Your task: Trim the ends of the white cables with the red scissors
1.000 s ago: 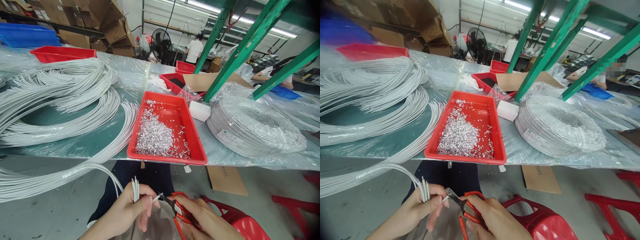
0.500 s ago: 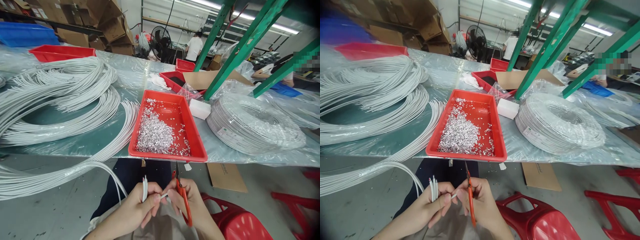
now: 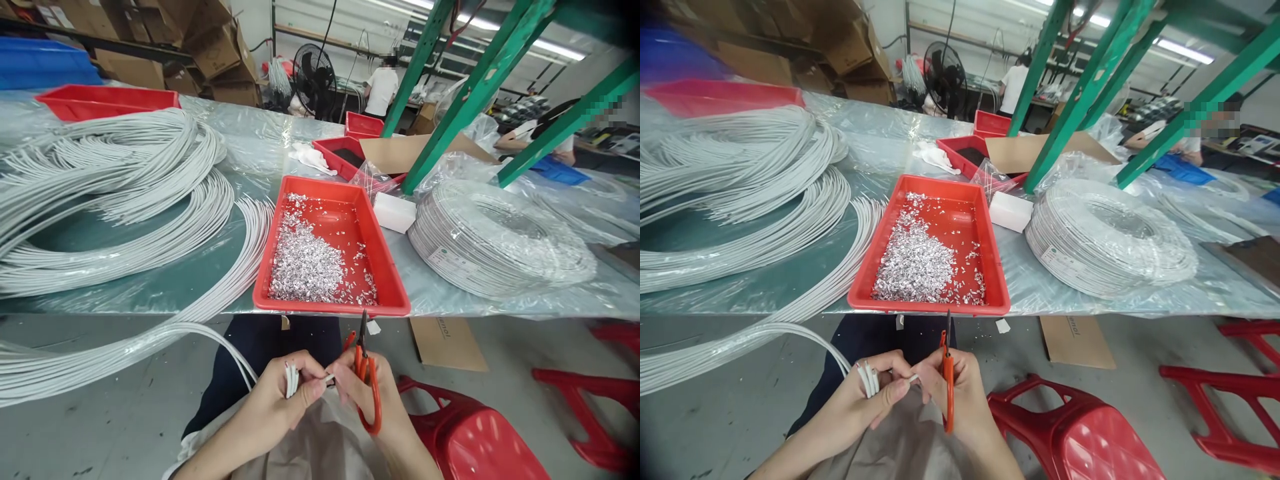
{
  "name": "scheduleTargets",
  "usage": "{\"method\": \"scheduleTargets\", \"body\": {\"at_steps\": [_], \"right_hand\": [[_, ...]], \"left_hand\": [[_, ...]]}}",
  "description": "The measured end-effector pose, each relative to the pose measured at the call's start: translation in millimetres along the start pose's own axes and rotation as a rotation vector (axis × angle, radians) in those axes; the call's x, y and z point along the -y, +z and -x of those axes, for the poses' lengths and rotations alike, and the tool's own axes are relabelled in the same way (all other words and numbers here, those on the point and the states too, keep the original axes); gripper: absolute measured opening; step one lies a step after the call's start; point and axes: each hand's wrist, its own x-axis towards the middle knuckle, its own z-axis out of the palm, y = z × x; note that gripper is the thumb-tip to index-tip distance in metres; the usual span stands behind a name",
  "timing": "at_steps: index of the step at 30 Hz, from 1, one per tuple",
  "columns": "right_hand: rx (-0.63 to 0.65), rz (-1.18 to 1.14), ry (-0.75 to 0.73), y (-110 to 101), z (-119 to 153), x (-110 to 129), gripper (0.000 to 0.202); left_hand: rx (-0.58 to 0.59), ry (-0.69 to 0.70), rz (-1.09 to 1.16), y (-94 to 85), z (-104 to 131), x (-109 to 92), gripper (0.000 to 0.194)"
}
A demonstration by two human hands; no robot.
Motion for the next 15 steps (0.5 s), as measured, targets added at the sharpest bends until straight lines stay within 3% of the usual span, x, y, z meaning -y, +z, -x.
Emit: {"method": "scheduleTargets", "body": {"at_steps": [6, 15], "right_hand": [[0.041, -0.099, 0.051, 11.5, -1.3, -7.8, 0.035], [-0.009, 0.224, -0.156, 4.2, 5.2, 5.0, 0.013]], "left_hand": [[-0.012, 0.090, 0.051, 2.6, 1.3, -5.0, 0.033], [0.049, -0.088, 0.194, -2.9, 2.5, 6.2, 0.036]]}}
